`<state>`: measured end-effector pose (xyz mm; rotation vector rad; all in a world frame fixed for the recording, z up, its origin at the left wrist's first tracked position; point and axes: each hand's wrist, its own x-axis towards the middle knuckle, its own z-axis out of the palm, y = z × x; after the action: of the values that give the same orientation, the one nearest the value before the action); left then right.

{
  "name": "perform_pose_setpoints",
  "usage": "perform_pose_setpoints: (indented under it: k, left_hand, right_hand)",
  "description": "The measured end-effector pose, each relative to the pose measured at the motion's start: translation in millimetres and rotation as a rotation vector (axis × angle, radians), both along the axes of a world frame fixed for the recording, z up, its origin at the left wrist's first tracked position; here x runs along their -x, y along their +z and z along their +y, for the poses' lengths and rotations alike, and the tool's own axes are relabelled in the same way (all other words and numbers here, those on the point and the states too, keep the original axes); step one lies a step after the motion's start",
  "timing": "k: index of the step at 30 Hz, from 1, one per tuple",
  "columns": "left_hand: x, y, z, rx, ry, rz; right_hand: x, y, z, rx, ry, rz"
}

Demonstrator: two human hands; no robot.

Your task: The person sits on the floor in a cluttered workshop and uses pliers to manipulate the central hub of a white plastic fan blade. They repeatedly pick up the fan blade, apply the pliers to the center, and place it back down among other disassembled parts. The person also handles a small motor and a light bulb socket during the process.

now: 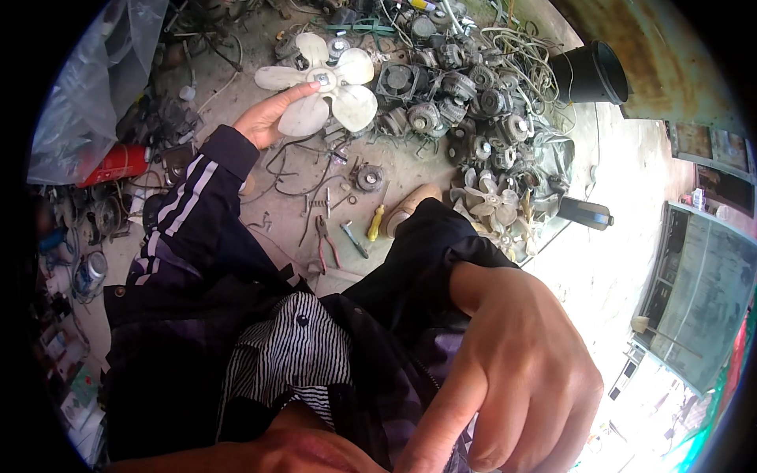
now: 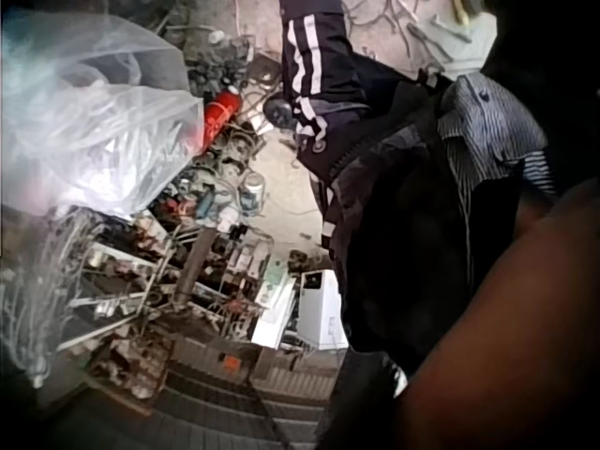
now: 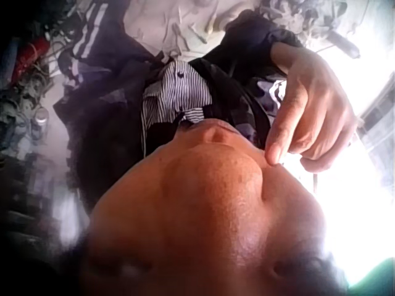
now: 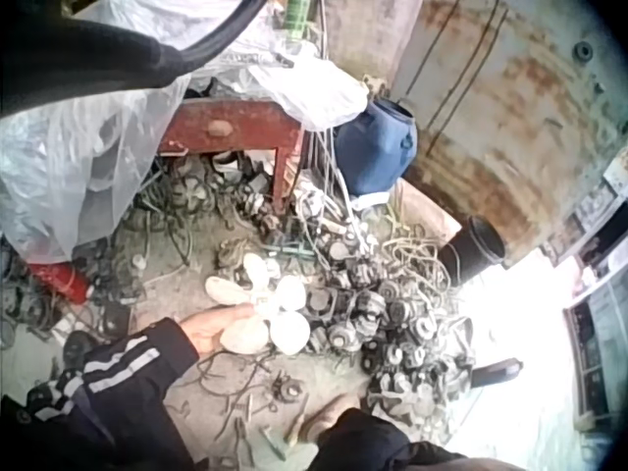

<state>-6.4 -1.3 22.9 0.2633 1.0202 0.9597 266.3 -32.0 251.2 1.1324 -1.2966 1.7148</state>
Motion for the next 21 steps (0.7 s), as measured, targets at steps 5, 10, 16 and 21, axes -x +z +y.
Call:
perform_pose_setpoints:
  k: [5, 10, 16, 21]
  left_hand:
    - [0, 4, -3, -0.016, 0.019, -0.008]
    - [4, 2, -4, 0.003, 0.049, -0.015]
    - [5, 3, 3, -0.087, 0.035, -0.052]
    - [12, 14, -1, -0.181, 0.124, 0.061]
  right_hand:
    - [8, 3, 10, -0.094, 0.296, -0.132]
    - [9, -19, 22, 0.057, 0.337, -0.107]
    - [28, -90, 76, 0.726, -0.401, -0.741]
    - [68, -149, 75, 0.605, -0.736, -1.455]
